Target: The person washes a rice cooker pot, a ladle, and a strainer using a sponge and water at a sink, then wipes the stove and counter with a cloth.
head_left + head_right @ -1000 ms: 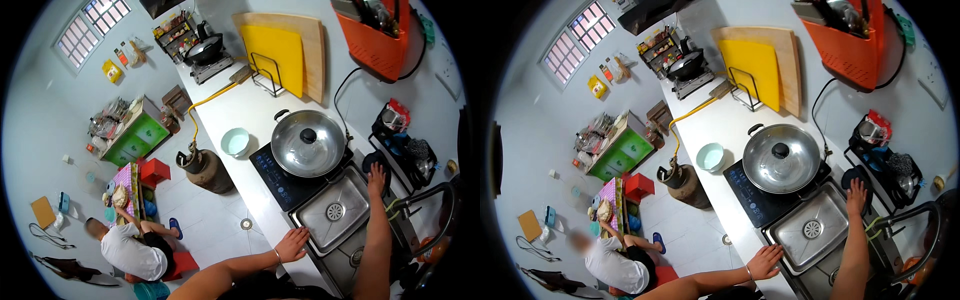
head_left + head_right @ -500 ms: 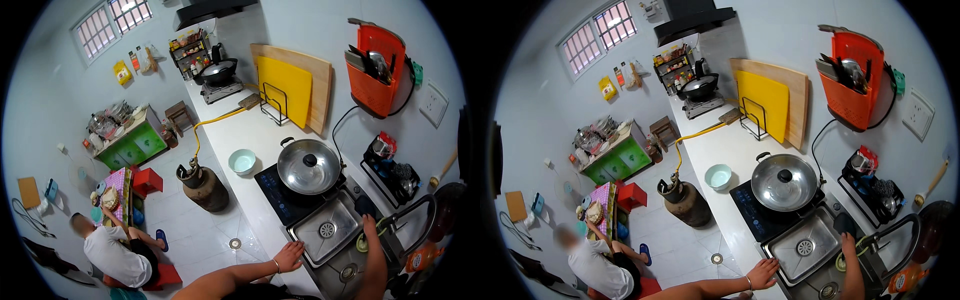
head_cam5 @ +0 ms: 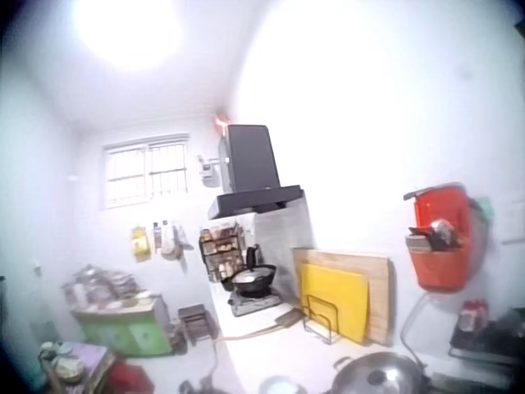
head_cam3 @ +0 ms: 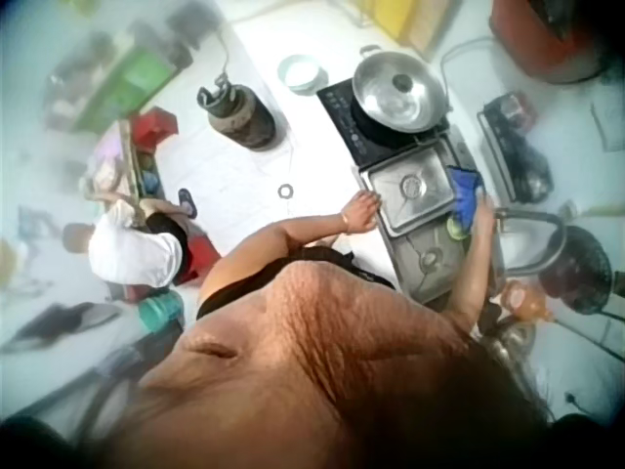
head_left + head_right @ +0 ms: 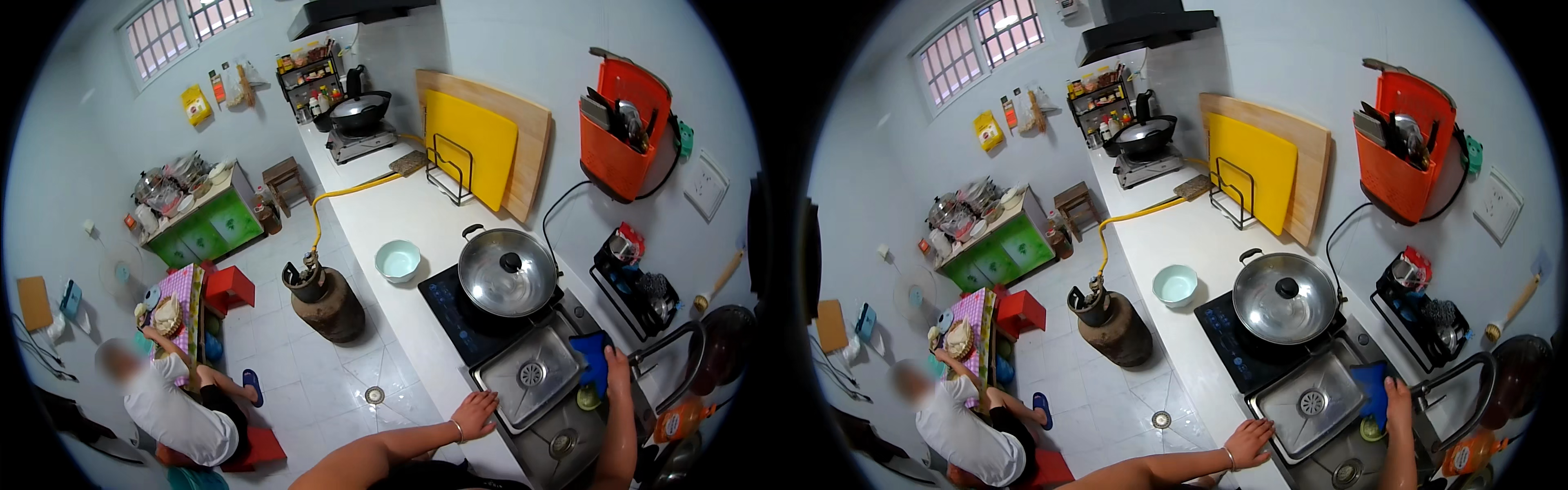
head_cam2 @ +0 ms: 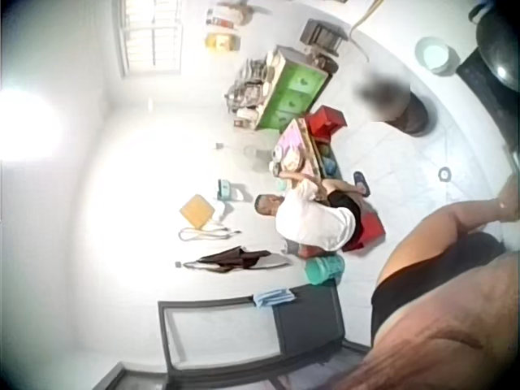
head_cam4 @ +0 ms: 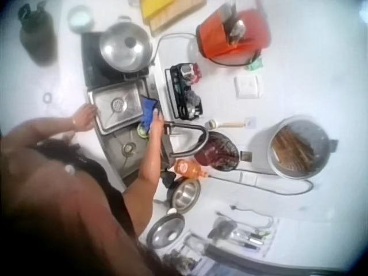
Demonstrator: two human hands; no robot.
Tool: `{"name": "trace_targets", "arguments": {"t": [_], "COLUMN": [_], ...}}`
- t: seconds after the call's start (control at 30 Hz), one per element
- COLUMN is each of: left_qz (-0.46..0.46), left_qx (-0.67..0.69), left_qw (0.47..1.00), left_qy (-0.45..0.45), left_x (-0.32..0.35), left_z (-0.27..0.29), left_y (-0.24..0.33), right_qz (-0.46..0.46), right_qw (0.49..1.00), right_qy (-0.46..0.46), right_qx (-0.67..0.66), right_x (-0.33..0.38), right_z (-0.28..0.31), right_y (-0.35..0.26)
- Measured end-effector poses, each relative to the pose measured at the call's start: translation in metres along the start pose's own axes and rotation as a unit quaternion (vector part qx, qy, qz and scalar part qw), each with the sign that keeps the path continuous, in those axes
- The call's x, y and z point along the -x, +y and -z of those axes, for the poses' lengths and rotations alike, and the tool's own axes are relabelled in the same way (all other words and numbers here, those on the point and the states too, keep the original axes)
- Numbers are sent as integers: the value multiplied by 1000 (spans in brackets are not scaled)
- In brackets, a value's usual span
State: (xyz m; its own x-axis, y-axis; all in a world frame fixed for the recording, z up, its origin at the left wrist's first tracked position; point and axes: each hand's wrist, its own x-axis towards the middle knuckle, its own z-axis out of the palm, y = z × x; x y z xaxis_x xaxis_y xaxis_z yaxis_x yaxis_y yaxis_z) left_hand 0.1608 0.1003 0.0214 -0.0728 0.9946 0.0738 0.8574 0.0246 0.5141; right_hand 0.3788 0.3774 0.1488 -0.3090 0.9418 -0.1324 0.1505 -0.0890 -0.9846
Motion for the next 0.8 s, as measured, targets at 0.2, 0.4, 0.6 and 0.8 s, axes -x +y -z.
{"name": "trace_targets", "arguments": {"t": [0.2,0.4,0.6,0.8], "left_qz": [-57,-95,-94,-39], "left_qx": [195,342,214,263], "left_qw": [961,935,952,941], "left_qy": [189,-12,198,212], "left_x": [-96,-184,-195,-232], "left_z": [35,65,102,115], "left_y": [35,50,37,64], "right_qz": [-51,95,95,182], "right_qw": [953,935,944,926], "right_qy": [-216,-249,-149,90], "right_qx": [205,234,279,318], "right_x": [29,22,1,20], "right_z": [-32,-33,-6,28], "right_y": [-18,-36,-8,-36]}}
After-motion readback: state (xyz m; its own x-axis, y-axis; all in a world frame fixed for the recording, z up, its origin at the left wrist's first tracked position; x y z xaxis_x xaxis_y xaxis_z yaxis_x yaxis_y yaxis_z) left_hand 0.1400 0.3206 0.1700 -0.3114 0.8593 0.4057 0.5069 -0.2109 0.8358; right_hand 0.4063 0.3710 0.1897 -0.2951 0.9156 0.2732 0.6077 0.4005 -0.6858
